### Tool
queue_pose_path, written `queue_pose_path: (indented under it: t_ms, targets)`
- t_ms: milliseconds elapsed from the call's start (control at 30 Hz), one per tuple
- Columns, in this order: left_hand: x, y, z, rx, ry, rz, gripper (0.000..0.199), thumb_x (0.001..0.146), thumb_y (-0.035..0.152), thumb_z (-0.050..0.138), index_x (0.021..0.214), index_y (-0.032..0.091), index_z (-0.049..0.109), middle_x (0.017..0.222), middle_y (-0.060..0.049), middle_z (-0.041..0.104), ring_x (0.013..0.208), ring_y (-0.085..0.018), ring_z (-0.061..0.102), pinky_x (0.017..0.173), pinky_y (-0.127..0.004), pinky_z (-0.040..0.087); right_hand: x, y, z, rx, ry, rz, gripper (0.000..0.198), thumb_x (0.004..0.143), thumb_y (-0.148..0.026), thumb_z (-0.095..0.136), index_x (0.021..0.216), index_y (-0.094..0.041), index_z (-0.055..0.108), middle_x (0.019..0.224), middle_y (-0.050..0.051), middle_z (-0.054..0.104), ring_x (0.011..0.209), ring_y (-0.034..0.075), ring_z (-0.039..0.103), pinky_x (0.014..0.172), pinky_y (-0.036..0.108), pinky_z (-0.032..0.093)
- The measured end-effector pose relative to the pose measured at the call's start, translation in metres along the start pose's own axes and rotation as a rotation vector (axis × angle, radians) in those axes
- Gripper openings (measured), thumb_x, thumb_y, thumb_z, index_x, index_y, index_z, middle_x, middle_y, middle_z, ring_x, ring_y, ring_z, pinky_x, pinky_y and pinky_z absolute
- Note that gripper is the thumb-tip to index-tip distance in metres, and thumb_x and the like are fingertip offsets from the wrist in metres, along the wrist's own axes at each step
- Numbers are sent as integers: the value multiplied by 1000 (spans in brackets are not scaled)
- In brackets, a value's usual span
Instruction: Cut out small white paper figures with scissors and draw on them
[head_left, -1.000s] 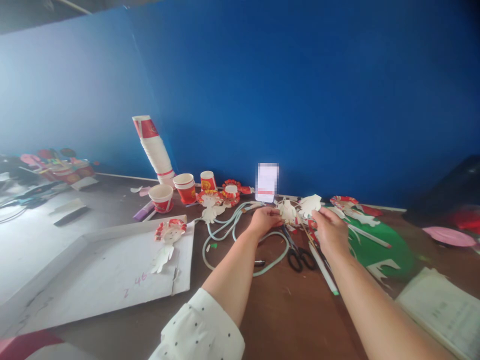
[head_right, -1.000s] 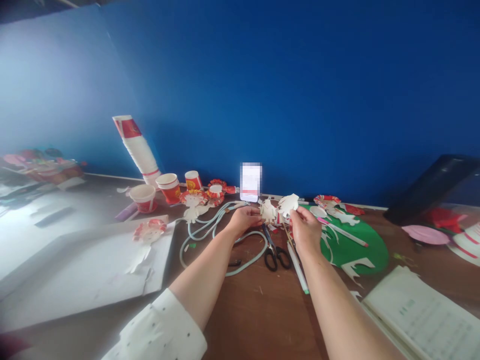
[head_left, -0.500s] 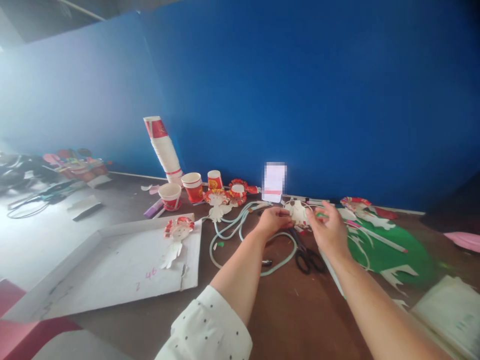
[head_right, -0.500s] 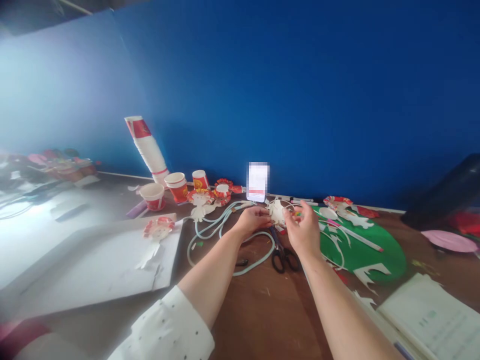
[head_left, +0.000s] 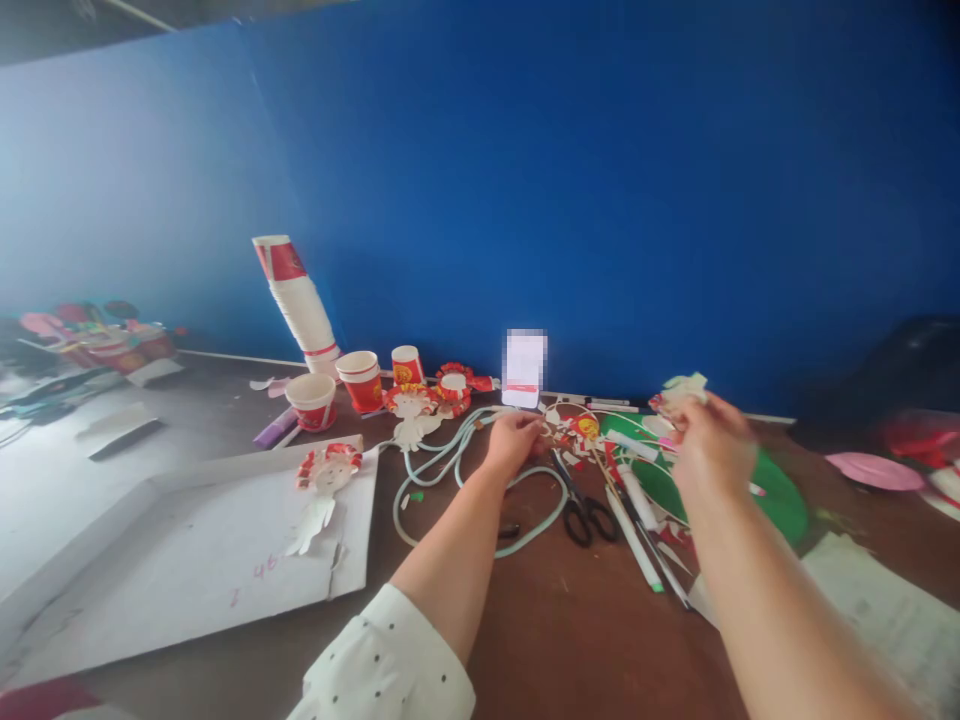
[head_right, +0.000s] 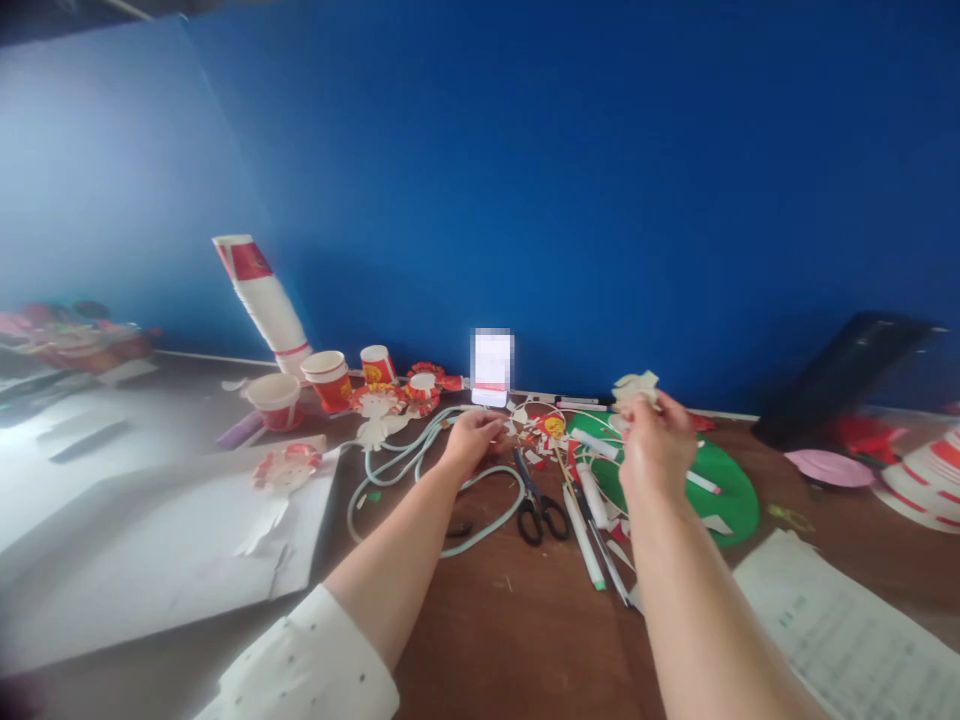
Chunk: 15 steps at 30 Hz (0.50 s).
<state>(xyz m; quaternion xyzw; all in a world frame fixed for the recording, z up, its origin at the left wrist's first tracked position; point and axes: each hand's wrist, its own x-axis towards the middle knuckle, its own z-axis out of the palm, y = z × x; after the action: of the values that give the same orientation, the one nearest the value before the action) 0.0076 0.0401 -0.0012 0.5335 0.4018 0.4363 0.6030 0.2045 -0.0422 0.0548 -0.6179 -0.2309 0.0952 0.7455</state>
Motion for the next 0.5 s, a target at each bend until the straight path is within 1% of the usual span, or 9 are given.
queue_pose_path:
  t_ms: [33, 67, 100, 133, 200, 267, 367, 433, 500]
  targets:
    - [1, -2, -1, 59, 7, 19, 13, 78, 22, 64, 86, 12, 68, 69, -3, 64, 54, -9, 57, 54, -22, 48, 9, -5, -6, 98, 84, 45, 45, 68, -28, 65, 112, -21, 61, 62, -3, 57, 51, 12, 51, 43, 23, 38]
    - [2, -4, -1, 110, 18, 31, 13, 78, 22, 64, 86, 13, 68, 70, -3, 65, 53, -9, 56, 51, -22, 46, 17, -9, -11, 120, 113, 47, 54, 68, -24, 64, 122, -24, 56, 62, -4, 56, 52, 12, 52, 43, 22, 38]
    - [3, -6, -1, 150, 18, 36, 13, 77, 22, 64, 85, 13, 68, 72, -4, 65, 53, -10, 56, 50, -21, 46, 23, -11, -17, 122, 103, 55, 59, 68, -21, 64, 125, -25, 54, 62, -4, 55, 53, 12, 52, 43, 22, 39]
    - [3, -7, 0, 177, 17, 44, 12, 77, 22, 64, 84, 13, 68, 73, -4, 66, 55, -10, 57, 50, -21, 46, 29, -12, -22, 93, 80, 81, 55, 68, -16, 64, 121, -24, 57, 61, -4, 55, 52, 11, 52, 43, 22, 39]
    - [1, -8, 0, 211, 15, 51, 12, 76, 22, 64, 83, 14, 68, 74, -4, 66, 57, -11, 58, 51, -22, 47, 37, -9, -31, 36, 3, 142, 38, 70, -11, 61, 106, -20, 64, 60, -1, 57, 51, 10, 52, 45, 22, 40]
    - [0, -8, 0, 227, 12, 55, 12, 76, 22, 64, 83, 14, 68, 73, -4, 66, 59, -12, 59, 52, -23, 48, 44, -2, -36, 65, -46, 236, 25, 71, -7, 60, 93, -19, 63, 59, -1, 58, 51, 9, 54, 47, 21, 42]
    - [-1, -7, 0, 241, 7, 44, 12, 76, 22, 64, 84, 15, 68, 72, -4, 66, 60, -14, 60, 53, -25, 49, 55, 9, -40, 68, -141, 340, 19, 68, -4, 61, 81, -18, 60, 60, 0, 59, 50, 10, 55, 46, 21, 47]
    - [-1, -7, 0, 257, 9, 35, 11, 76, 22, 64, 83, 15, 68, 70, -4, 65, 59, -14, 59, 53, -25, 49, 60, 14, -41, 42, -191, 375, 18, 66, -4, 61, 77, -18, 60, 61, 0, 60, 49, 10, 55, 43, 21, 47]
    - [-1, -7, 0, 273, 11, 28, 11, 76, 21, 64, 83, 15, 69, 68, -4, 65, 58, -14, 59, 53, -25, 48, 64, 19, -41, 10, -209, 398, 16, 66, -6, 61, 76, -19, 59, 60, -1, 60, 47, 10, 54, 41, 20, 45]
